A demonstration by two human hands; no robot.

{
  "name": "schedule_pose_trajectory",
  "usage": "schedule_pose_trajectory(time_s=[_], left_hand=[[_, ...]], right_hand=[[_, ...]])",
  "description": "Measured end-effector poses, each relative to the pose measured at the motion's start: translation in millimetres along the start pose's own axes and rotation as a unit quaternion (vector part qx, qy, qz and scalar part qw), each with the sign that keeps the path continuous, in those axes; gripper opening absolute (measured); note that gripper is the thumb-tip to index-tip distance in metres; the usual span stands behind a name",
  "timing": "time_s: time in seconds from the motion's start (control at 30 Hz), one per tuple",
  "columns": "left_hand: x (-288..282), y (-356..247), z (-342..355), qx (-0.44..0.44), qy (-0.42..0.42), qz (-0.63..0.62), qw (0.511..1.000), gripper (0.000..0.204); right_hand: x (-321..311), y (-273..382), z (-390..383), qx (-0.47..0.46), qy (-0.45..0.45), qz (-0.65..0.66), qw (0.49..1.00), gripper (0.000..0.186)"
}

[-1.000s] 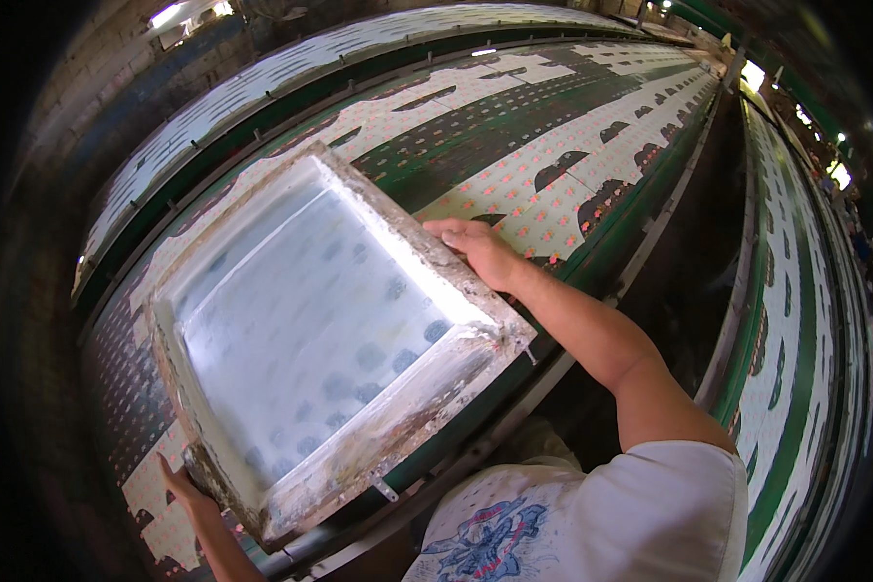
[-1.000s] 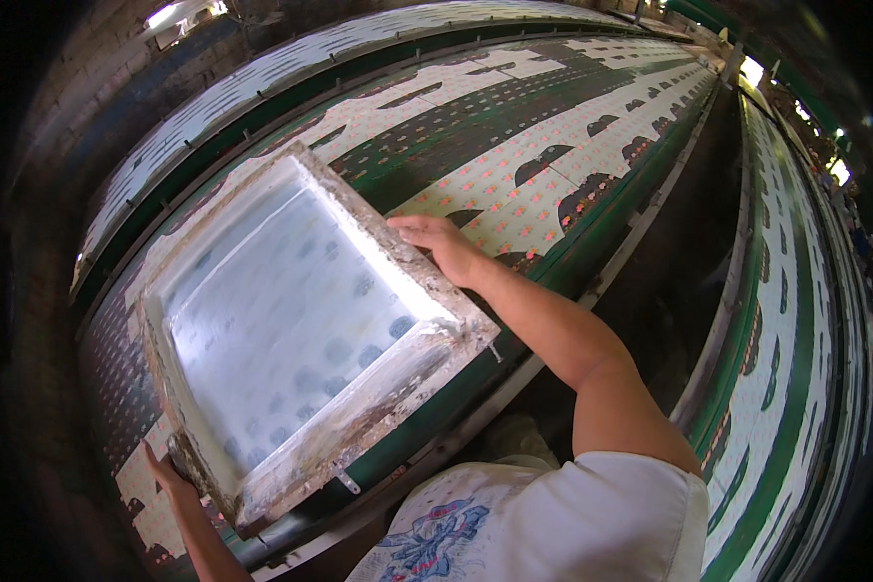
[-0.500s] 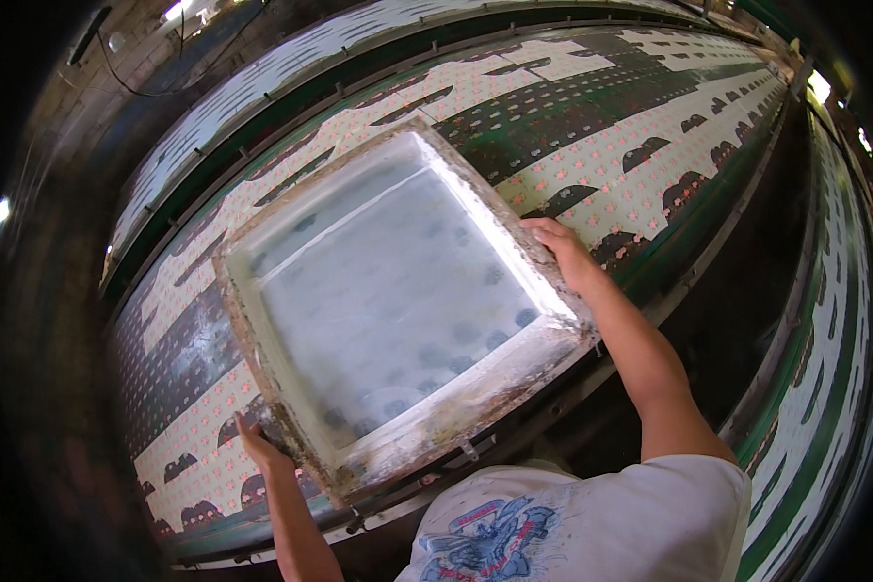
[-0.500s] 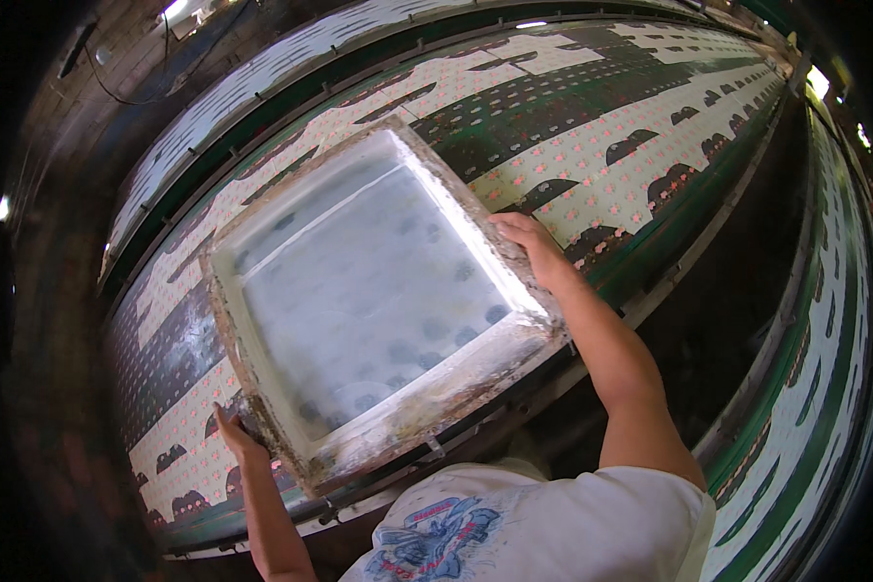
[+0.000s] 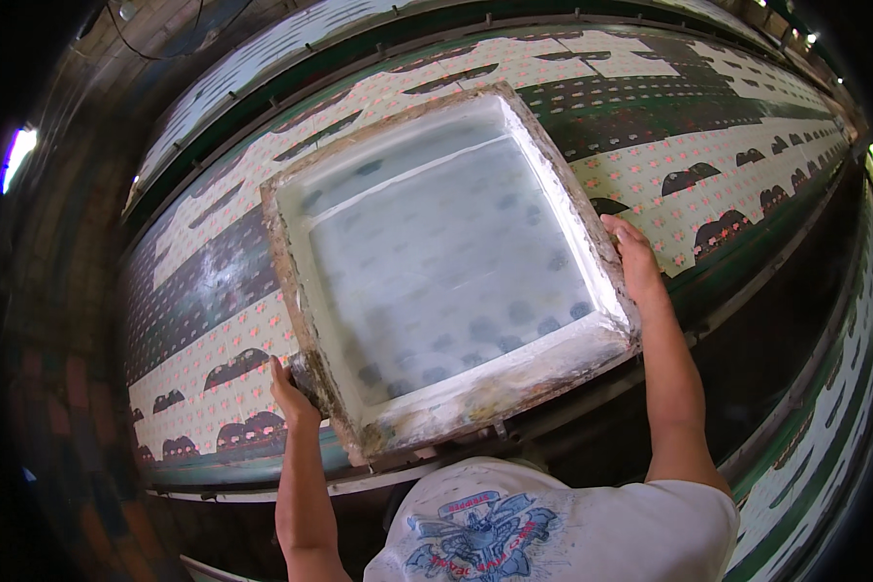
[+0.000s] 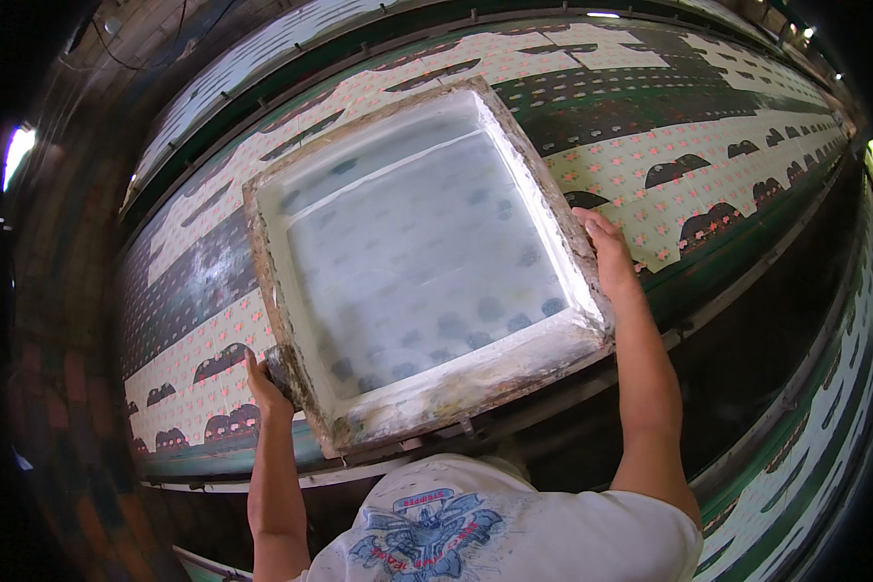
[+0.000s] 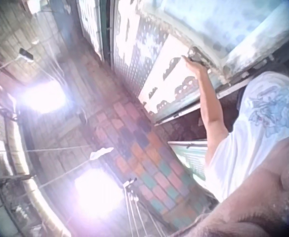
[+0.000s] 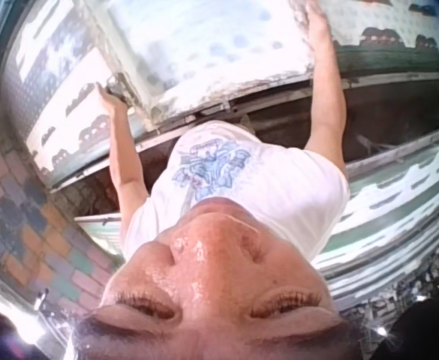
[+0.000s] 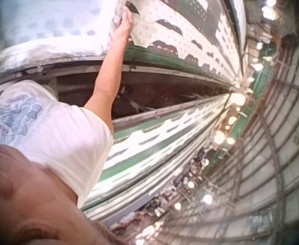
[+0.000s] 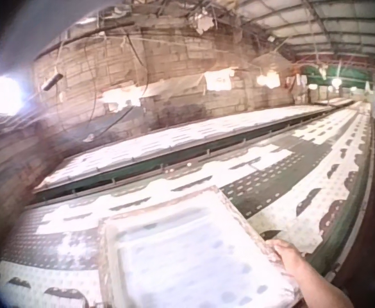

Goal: The person repeatedly places a screen-printing frame onto a patterned conveyor belt, pulls a squeegee across the frame to spread ink, lifts the frame, and repeats the cycle. The person then carries the frame away from the conveyor toward a workbench area.

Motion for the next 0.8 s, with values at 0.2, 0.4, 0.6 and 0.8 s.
schedule_pose_trajectory(time_s=[0.2,0.4,0.6,0.8], left_hand=[[0,20,4,-0.008,0.009,-0.005,1.000,0.079],[-5,33,9,-0.017,0.002,0.028,0.999,0.076],[-21,33,15,-0.007,-0.085,0.123,0.989,0.073],[-41,13,6,0.078,-0.025,0.261,0.962,0.075]], right_hand=[[-1,1,-1,0.069,0.001,-0.120,0.990,0.048],[114,-2,-124,-0.252,0.046,-0.493,0.831,0.030],[226,-38,-222,-0.282,0.195,-0.533,0.774,0.033],[264,-63,-239,-0.297,0.166,-0.585,0.736,0.032]])
Point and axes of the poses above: each hand's wrist, its own z-axis towards the middle knuckle, its own x-axis out of the palm, y = z × x, the point moved 6 cm from there along z, towards the middle knuckle, and after that the axes turned 11 degrees about x, right-handed, at the moved point
